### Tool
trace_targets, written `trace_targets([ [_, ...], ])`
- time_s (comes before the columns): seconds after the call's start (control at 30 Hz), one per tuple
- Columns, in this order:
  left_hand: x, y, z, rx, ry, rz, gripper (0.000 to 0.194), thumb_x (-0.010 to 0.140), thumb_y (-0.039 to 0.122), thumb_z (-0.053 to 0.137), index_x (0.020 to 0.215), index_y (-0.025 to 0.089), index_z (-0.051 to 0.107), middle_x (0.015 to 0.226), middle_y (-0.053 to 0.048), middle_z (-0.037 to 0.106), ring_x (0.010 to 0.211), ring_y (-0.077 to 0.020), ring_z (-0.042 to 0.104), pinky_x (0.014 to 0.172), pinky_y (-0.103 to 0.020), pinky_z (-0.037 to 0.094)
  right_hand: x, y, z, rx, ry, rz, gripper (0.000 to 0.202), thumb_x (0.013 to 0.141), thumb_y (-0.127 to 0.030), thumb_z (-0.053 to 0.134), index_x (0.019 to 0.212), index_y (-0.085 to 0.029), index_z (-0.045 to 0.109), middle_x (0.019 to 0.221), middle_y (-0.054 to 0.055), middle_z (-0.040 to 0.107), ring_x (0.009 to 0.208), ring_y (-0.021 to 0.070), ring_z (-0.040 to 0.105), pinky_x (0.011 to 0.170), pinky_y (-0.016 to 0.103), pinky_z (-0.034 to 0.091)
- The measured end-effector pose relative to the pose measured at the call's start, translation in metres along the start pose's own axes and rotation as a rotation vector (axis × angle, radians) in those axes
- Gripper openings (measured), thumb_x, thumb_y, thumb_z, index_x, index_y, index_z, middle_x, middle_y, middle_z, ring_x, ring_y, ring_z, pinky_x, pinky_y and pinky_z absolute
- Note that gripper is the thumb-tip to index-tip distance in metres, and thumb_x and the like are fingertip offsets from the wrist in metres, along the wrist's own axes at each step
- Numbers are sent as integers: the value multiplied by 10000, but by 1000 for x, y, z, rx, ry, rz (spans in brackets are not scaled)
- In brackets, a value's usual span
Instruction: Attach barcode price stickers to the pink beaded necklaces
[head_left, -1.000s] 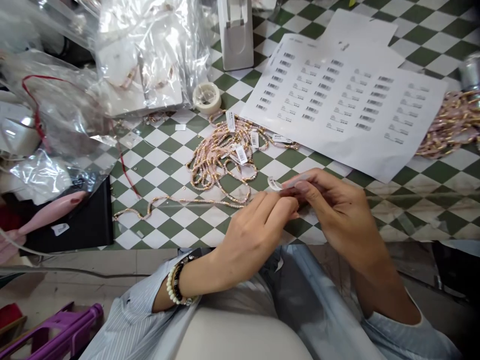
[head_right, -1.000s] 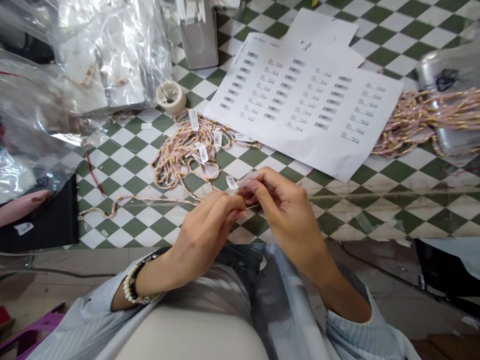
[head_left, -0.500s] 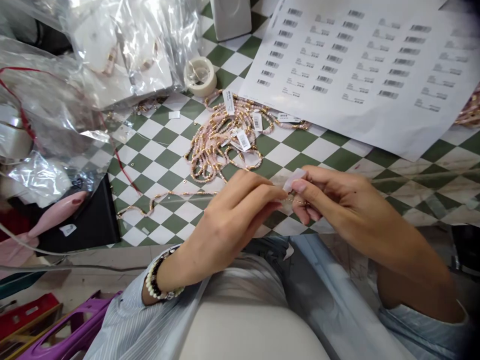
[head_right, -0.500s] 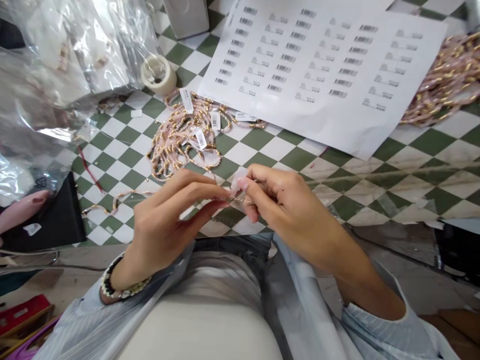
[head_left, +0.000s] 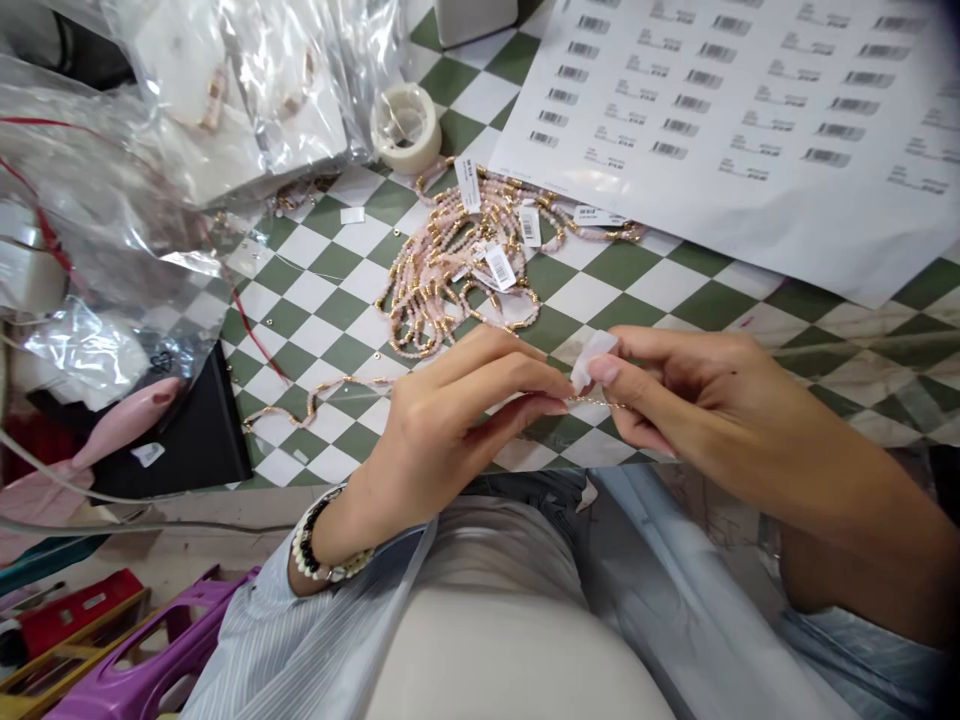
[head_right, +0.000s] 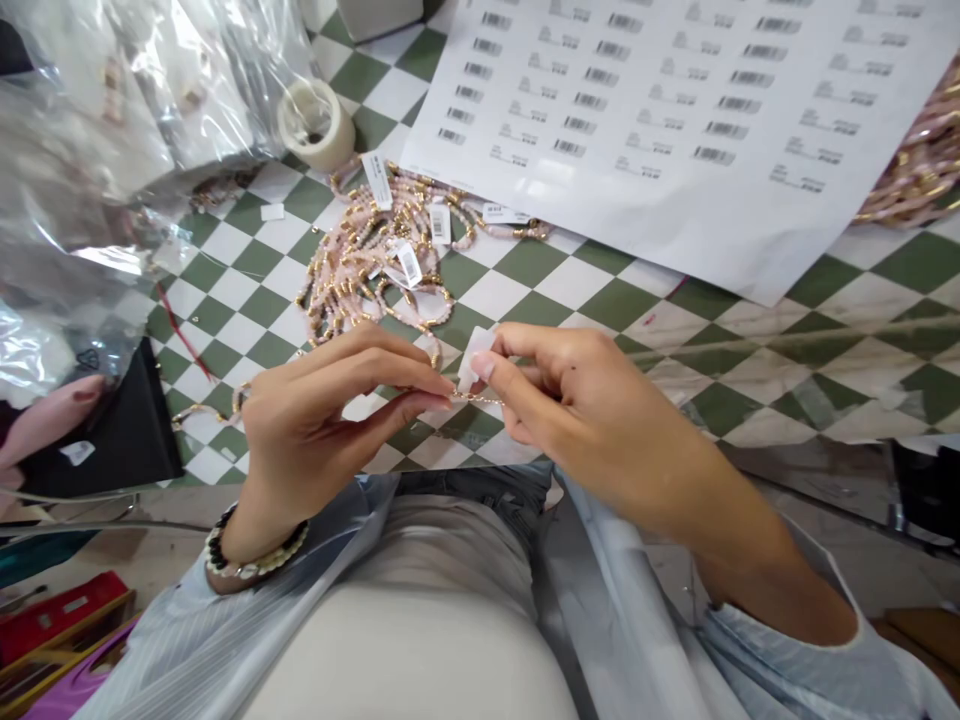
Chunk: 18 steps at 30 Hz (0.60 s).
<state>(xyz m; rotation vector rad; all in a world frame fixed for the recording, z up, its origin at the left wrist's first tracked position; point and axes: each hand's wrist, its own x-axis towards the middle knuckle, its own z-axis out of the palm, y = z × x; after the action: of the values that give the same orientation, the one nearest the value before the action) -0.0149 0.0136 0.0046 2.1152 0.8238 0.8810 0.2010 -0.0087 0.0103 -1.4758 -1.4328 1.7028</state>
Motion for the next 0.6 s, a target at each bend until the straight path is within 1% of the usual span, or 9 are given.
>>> trace_targets([
  [0.17, -1, -2, -1, -4, -15, 0, 97, 907, 21, 694, 958, 100, 718, 908, -65, 725, 848, -111, 662, 767, -231, 549, 2, -1, 0, 2, -3, 1, 398, 989, -447, 592, 700, -196, 485, 536, -62, 375, 467, 54, 293, 412, 216, 235],
  [0.3, -1, -1, -2, 12, -28, -13, 94, 935, 69, 679, 975, 144, 719, 918, -52, 721, 844, -119, 665, 758, -241, 557, 2, -1, 1, -20, 8, -40, 430, 986, -454, 588, 662, -200, 463, 548, -49, 372, 476, 69, 303, 427, 241, 235],
  [0.4, -2, -1, -4, 19, -35, -16, 103, 951, 93, 665, 990, 168, 725, 925, -49, 720, 843, -125, 672, 760, -246, 561, 2, 0, 0, -36, -12, -58, 437, 1008, -458, 542, 660, -204, 472, 550, -42, 374, 478, 78, 306, 430, 250, 233],
  [0.5, -3, -1, -4, 26, -46, -19, 133, 954, 81, 655, 1018, 167, 734, 944, -53, 713, 854, -124, 669, 766, -242, 556, 1, 0, -1, -45, -34, -78, 433, 1021, -453, 517, 669, -205, 477, 557, -40, 382, 483, 79, 318, 440, 247, 244],
  [0.6, -1, 0, -4, 35, -47, -35, 119, 947, 88, 667, 1024, 150, 733, 944, -60, 708, 855, -123, 662, 766, -239, 555, 1, -1, -2, -30, -20, -81, 430, 1018, -463, 524, 676, -207, 478, 547, -43, 409, 476, 79, 341, 444, 246, 270],
])
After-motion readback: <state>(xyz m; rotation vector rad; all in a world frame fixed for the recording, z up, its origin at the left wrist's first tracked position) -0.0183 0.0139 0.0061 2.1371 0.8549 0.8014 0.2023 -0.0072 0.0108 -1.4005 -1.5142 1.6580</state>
